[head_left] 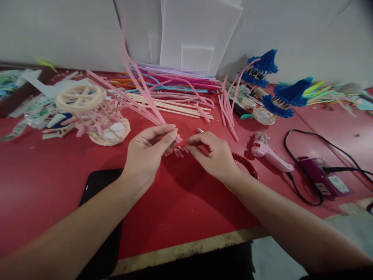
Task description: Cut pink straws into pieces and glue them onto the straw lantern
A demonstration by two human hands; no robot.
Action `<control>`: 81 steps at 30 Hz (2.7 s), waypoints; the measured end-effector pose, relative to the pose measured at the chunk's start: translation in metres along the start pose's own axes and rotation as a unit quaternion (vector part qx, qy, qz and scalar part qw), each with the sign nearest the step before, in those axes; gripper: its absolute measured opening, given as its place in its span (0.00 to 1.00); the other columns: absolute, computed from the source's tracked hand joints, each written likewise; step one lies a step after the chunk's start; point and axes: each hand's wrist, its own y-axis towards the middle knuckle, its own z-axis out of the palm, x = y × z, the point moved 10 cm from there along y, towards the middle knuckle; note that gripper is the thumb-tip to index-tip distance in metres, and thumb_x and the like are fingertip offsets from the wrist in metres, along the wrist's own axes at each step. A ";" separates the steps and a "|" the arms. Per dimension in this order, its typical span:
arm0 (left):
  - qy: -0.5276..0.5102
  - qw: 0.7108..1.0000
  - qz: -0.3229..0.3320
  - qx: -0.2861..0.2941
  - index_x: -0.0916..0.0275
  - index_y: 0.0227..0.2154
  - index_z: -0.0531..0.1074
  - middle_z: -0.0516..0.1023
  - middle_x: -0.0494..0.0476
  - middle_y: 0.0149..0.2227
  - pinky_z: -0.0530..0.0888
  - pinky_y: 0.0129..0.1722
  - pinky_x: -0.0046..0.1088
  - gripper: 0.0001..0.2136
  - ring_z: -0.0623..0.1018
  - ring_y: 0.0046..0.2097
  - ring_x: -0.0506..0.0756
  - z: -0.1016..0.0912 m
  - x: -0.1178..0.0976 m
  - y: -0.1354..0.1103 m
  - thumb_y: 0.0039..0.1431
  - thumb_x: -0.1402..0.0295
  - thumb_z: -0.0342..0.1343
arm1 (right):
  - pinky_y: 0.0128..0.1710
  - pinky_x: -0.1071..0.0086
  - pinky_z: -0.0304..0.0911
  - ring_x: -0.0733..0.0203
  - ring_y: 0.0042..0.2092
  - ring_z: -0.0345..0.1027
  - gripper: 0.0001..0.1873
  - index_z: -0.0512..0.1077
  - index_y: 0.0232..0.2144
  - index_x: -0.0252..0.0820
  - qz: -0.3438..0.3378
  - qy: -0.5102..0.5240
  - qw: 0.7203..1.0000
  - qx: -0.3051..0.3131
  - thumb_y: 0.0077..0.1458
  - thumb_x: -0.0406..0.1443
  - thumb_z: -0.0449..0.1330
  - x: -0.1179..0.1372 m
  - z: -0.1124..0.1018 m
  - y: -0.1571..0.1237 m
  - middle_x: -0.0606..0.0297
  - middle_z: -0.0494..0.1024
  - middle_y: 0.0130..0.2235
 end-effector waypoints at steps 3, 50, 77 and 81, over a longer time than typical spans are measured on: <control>0.006 0.999 0.018 -0.026 0.61 0.29 0.81 0.81 0.50 0.27 0.77 0.33 0.18 0.06 0.79 0.30 0.46 -0.006 -0.004 0.003 0.46 0.75 0.67 | 0.44 0.59 0.63 0.57 0.37 0.67 0.06 0.76 0.31 0.39 -0.056 -0.147 0.986 0.046 0.56 0.36 0.61 0.008 0.015 0.000 0.60 0.77 0.33; -0.033 0.994 -0.103 0.007 0.59 0.28 0.58 0.82 0.48 0.25 0.74 0.24 0.23 0.22 0.77 0.22 0.48 0.008 0.013 -0.002 0.41 0.76 0.70 | 0.33 0.68 0.66 0.63 0.34 0.70 0.04 0.75 0.32 0.45 0.024 0.057 0.997 -0.053 0.57 0.37 0.60 0.011 -0.012 -0.007 0.66 0.77 0.31; -0.068 0.986 -0.138 0.067 0.60 0.26 0.62 0.82 0.49 0.23 0.77 0.30 0.23 0.24 0.81 0.29 0.50 0.017 0.022 -0.005 0.32 0.69 0.75 | 0.32 0.70 0.66 0.65 0.31 0.67 0.06 0.69 0.29 0.45 0.023 0.107 0.993 -0.043 0.57 0.38 0.60 0.009 -0.005 -0.008 0.68 0.73 0.30; -0.060 0.988 -0.120 0.075 0.60 0.27 0.61 0.80 0.47 0.21 0.77 0.29 0.22 0.24 0.79 0.27 0.49 0.018 0.018 -0.006 0.34 0.69 0.74 | 0.30 0.71 0.65 0.66 0.30 0.67 0.06 0.69 0.28 0.44 0.030 0.110 0.992 -0.048 0.56 0.37 0.61 0.010 -0.006 -0.007 0.68 0.74 0.28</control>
